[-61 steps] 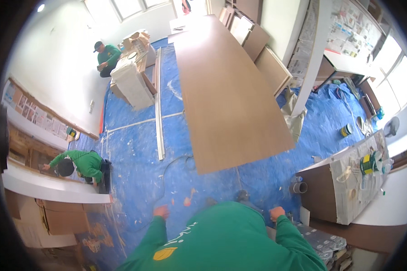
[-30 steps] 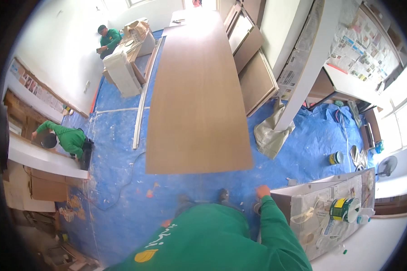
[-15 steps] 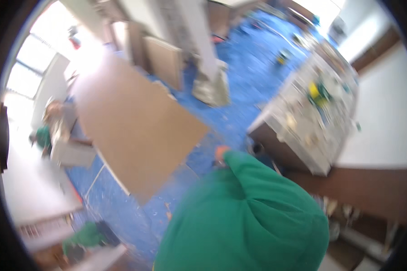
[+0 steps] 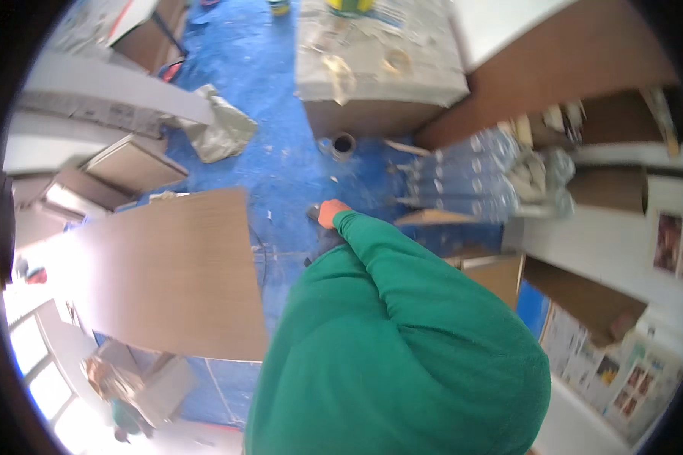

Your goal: The person retrieves a utility knife and cuts a large sheet of laminate flooring. They then use tin snips to trim the edges of the cut piece. Finally, they measure the trimmed laminate with a tape measure.

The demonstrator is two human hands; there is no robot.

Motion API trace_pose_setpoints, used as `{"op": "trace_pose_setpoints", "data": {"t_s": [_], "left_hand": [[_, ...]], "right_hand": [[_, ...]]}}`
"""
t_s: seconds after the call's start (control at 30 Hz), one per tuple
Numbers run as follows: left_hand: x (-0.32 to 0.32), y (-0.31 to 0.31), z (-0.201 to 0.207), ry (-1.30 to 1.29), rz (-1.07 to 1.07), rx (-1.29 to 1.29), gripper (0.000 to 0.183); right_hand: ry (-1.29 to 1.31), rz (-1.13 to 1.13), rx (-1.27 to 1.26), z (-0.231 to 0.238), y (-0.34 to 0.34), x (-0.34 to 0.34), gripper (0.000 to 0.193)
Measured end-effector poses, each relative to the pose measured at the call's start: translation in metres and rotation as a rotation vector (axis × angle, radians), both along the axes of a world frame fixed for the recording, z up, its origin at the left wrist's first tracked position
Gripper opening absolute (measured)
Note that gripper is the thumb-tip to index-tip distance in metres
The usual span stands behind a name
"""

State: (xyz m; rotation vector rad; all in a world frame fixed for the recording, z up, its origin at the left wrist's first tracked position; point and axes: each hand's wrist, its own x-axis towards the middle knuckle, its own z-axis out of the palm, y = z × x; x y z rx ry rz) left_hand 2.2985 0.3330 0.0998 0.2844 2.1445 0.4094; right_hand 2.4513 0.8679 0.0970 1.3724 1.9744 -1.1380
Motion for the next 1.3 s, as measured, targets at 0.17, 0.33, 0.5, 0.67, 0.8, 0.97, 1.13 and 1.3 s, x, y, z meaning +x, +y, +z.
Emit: {"op": "trace_pose_setpoints", "data": {"t_s": [0.17, 0.33, 0.5, 0.67, 0.8, 0.97, 1.13, 1.3], "left_hand": [[-0.069, 0.014, 0.011, -0.115, -0.105, 0.047, 0.038], [-0.136, 0.008, -0.029, -0.308, 0.0, -0.051, 0.037], [-0.194, 0.043, -0.052, 0.006, -0.655, -0.056, 0.034], [-0.135, 0.159, 0.026, -0.354, 0.04, 0.068, 0.037], [-0.115, 0.18, 0.031, -0.425, 0.078, 0.12, 0.038], [-0.11, 0.18, 0.025, -0.339, -0.087, 0.02, 0.038], [-0.104, 0.068, 0.043, -0.292, 0.004, 0.053, 0.028], [-0.121, -0.117, 0.053, 0.375, -1.371, -0.054, 0.016]], "right_hand": [[-0.101, -0.279, -0.045, -0.023, -0.098, 0.122, 0.046], [-0.045, -0.356, -0.178, -0.056, -0.217, 0.236, 0.067], [-0.225, -0.962, -0.687, 0.009, -0.316, 0.251, 0.077], [0.081, -1.066, -0.762, -0.047, -0.444, 0.258, 0.07], [0.352, -0.682, -0.265, -0.158, -0.474, 0.292, 0.061], [-0.2, -0.558, -0.04, -0.102, -0.397, 0.351, 0.061], [-0.32, -0.849, 0.045, -0.119, -0.362, 0.446, 0.067], [-0.381, -0.429, 0.008, -0.158, -0.37, 0.466, 0.067]]}}
